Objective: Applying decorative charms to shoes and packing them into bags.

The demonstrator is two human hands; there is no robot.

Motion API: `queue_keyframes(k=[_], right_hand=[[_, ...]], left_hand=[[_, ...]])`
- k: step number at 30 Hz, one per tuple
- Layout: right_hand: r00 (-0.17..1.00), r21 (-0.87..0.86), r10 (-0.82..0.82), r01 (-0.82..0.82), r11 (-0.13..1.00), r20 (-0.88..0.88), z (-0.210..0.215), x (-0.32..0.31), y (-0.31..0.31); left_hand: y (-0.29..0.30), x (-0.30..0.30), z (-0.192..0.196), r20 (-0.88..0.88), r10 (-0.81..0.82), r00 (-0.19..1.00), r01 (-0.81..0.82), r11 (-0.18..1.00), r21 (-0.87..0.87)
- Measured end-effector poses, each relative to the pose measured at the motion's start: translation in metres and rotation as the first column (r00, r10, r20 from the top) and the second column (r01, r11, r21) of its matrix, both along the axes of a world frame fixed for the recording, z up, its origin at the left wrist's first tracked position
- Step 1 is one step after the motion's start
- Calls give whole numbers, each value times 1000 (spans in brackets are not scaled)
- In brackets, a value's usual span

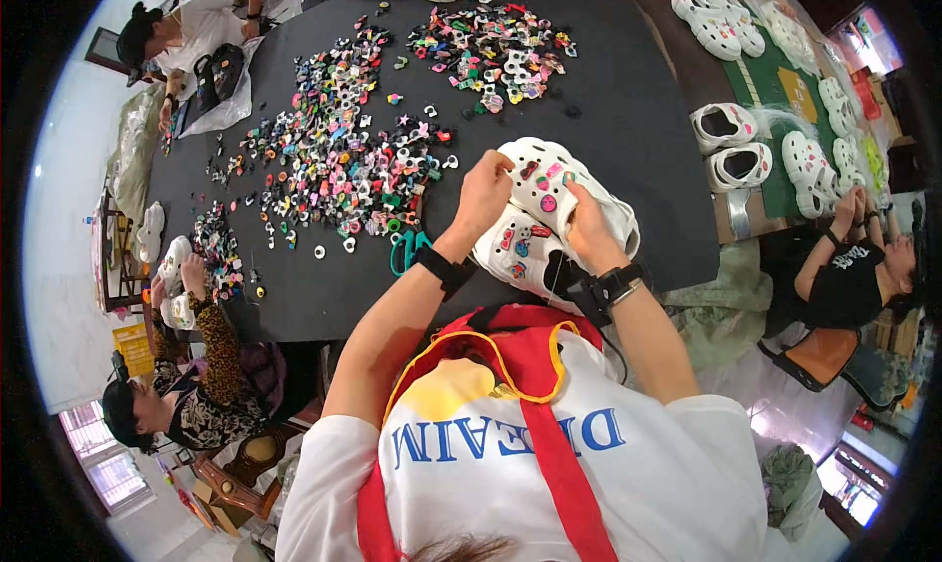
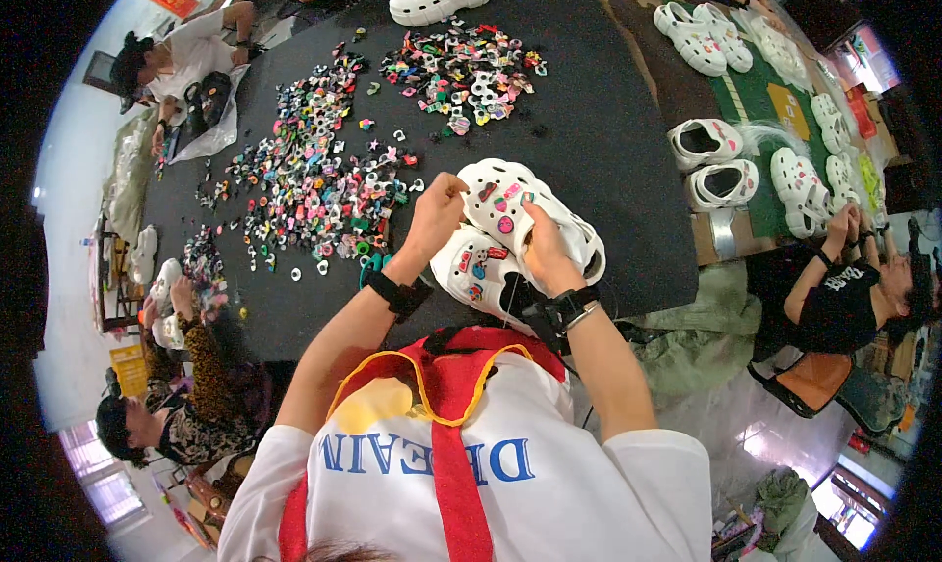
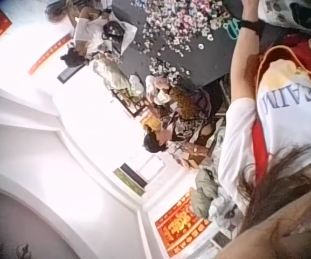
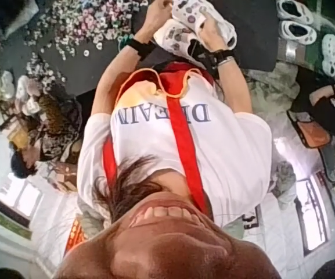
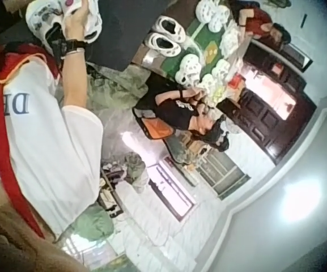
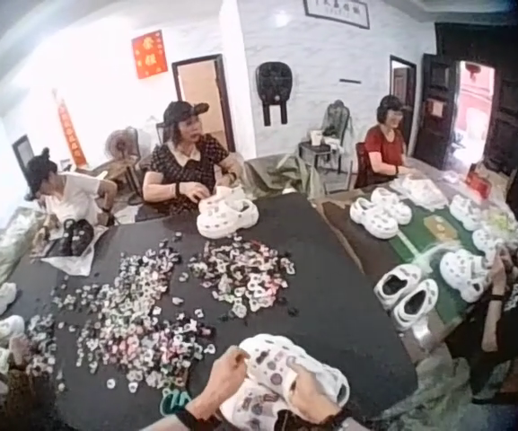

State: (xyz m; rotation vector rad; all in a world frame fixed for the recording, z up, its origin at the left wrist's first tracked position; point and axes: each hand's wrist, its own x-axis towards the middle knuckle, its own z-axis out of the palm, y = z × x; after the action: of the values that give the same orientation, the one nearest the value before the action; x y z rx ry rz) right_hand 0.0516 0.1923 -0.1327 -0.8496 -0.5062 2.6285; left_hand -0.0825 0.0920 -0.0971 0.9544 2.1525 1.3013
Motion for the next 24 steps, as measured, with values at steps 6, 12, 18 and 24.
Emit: queue_keyframes(k=[6,12,18,24], right_hand=[[987,-79,-10,-3,997,-159,23,5,2],[989,-129,-61,44,991,-133,15,6,2],[996,-109,-25,15,994,-88,11,5,2],[998,-122,-30,23,992,-55,16,7,-1]], left_hand=[[1,-8,2,260,-51,964,63,997,-36],[4,-6,-2,265,-4,964,13,999,-32],[7,-11,-3,190,-3,982,14,999,-52],[11,-5,-6,-13,-79,997,79,996,-46]])
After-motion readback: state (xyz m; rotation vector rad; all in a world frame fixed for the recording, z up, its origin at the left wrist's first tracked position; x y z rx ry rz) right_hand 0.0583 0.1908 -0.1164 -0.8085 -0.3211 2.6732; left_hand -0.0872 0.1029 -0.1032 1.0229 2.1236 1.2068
